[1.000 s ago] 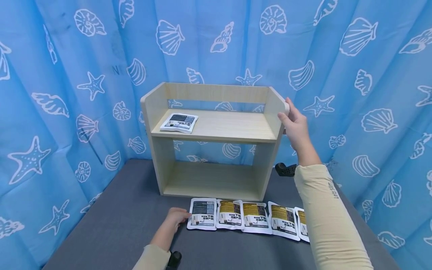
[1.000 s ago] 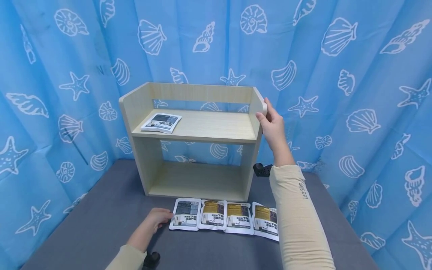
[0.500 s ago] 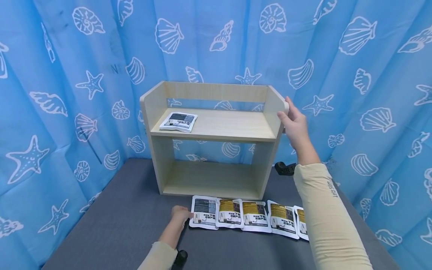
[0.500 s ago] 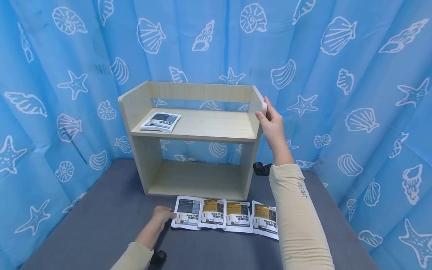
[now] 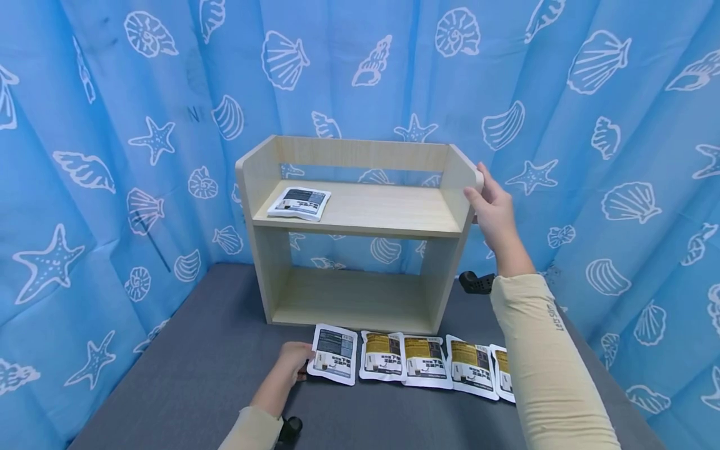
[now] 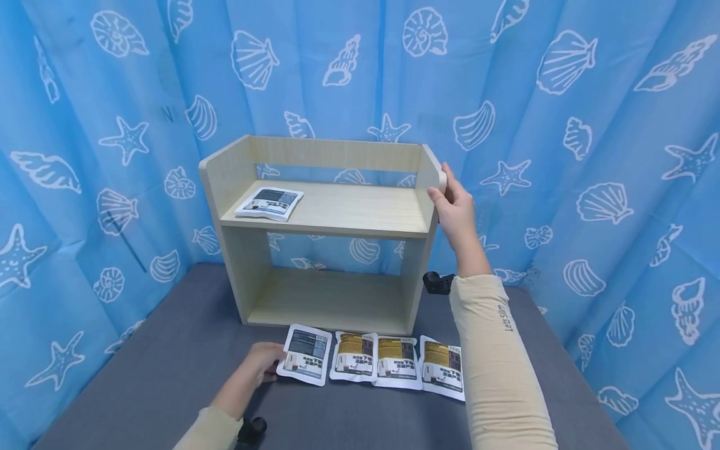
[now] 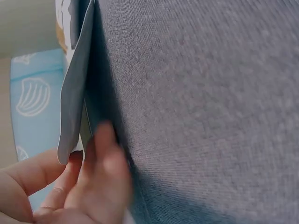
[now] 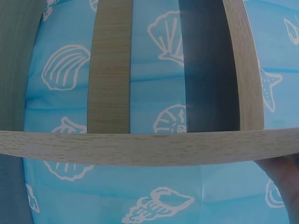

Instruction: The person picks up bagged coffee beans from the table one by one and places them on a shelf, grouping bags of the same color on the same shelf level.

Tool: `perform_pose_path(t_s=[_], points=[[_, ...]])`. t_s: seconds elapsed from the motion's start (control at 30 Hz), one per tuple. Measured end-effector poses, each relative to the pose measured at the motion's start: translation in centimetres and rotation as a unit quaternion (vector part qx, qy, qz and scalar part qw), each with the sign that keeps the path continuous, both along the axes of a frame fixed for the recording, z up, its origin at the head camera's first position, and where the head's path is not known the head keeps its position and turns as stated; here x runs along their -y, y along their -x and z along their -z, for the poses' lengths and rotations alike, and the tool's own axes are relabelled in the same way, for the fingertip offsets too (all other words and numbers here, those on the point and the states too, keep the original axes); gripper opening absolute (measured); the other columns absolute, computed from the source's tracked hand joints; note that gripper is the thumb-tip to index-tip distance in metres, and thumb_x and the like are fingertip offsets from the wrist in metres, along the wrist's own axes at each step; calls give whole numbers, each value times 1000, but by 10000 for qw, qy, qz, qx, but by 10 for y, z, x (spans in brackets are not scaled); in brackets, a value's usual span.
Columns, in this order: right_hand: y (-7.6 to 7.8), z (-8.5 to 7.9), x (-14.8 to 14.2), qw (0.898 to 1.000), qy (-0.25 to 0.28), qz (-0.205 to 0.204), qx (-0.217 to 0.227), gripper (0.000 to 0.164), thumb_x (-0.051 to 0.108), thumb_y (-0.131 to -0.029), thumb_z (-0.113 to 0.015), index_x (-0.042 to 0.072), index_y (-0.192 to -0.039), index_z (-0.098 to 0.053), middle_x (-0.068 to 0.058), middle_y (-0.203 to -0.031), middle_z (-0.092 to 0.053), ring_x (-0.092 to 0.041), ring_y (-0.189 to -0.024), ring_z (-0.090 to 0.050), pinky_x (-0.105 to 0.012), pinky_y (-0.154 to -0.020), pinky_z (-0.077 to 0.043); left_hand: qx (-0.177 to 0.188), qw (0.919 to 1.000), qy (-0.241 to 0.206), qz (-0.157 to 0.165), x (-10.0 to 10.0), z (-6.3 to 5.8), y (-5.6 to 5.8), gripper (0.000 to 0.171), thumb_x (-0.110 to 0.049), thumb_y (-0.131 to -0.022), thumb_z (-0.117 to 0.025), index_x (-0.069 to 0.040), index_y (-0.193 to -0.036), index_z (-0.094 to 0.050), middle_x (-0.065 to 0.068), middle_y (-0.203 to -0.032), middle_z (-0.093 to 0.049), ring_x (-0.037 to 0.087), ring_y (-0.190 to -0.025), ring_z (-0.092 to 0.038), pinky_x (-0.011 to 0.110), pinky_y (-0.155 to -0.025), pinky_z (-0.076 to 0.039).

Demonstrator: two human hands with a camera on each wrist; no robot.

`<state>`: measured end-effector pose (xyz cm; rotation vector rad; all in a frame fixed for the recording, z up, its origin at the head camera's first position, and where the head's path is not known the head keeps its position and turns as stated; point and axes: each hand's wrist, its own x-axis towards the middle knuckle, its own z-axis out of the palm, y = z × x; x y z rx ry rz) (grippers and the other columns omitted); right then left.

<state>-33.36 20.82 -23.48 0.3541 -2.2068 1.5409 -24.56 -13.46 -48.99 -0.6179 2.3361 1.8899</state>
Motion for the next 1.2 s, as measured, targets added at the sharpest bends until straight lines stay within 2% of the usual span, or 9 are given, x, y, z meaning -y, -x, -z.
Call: perform_pose_path(t_s=[0.13,0.33,0.47,0.7,0.83,1.0,1.2], points=[[0,0,-1,10000,10,10,13,61,39,-102,-48,34,-155,-18,-8,-155,-33,-31,-133,-43,-48,-96,-47,-15,9978,-653,76,8,0,-2,26,7,-89,-54,16,-113,-59,16,-79,-70,20,-62,-67,32,-54,-56],[-1,-1,0,10000,23,-29,32,62,39,-102,-48,33,-155,-18,-8,-156,-32,-31,-134,-42,-50,-97,-46,-52,9921,-1248,74,15,-7,-7,29,9,-92,-52,19,-119,-53,27,-95,-69,25,-74,-71,34,-61,-58],[-1,-2,1,10000,26,-36,12,62,37,-102,-48,31,-156,-17,-8,-156,-31,-32,-134,-42,-50,-97,-45,-43,9910,-1338,-54,17,-14,-11,33,8,-95,-51,19,-126,-48,28,-99,-68,21,-73,-69,33,-62,-58],[-2,-2,1,10000,-1,-4,21,61,37,-102,-48,33,-155,-18,-8,-156,-31,-31,-134,-41,-51,-97,-45,-71,9900,-1407,-19,20,-17,-12,35,6,-96,-52,18,-129,-48,27,-101,-68,18,-71,-69,32,-62,-58],[-2,-2,1,10000,-6,-29,34,61,37,-102,-47,33,-155,-17,-8,-156,-31,-32,-134,-41,-51,-97,-46,-154,9895,-1435,-6,22,-23,-15,34,6,-96,-52,18,-128,-48,28,-103,-67,20,-73,-69,33,-64,-58],[-3,-2,0,10000,-1,-26,59,61,37,-102,-47,33,-155,-16,-8,-157,-29,-32,-135,-40,-51,-97,-46,-294,9878,-1527,12,22,-32,-17,33,5,-96,-52,18,-127,-50,26,-100,-69,20,-73,-70,34,-63,-58],[-1,-2,0,10000,13,-40,54,61,38,-102,-48,35,-155,-17,-7,-157,-30,-31,-135,-40,-51,-97,-46,-376,9870,-1565,-33,21,-38,-18,32,5,-96,-52,17,-126,-51,23,-96,-70,19,-71,-69,34,-63,-58]])
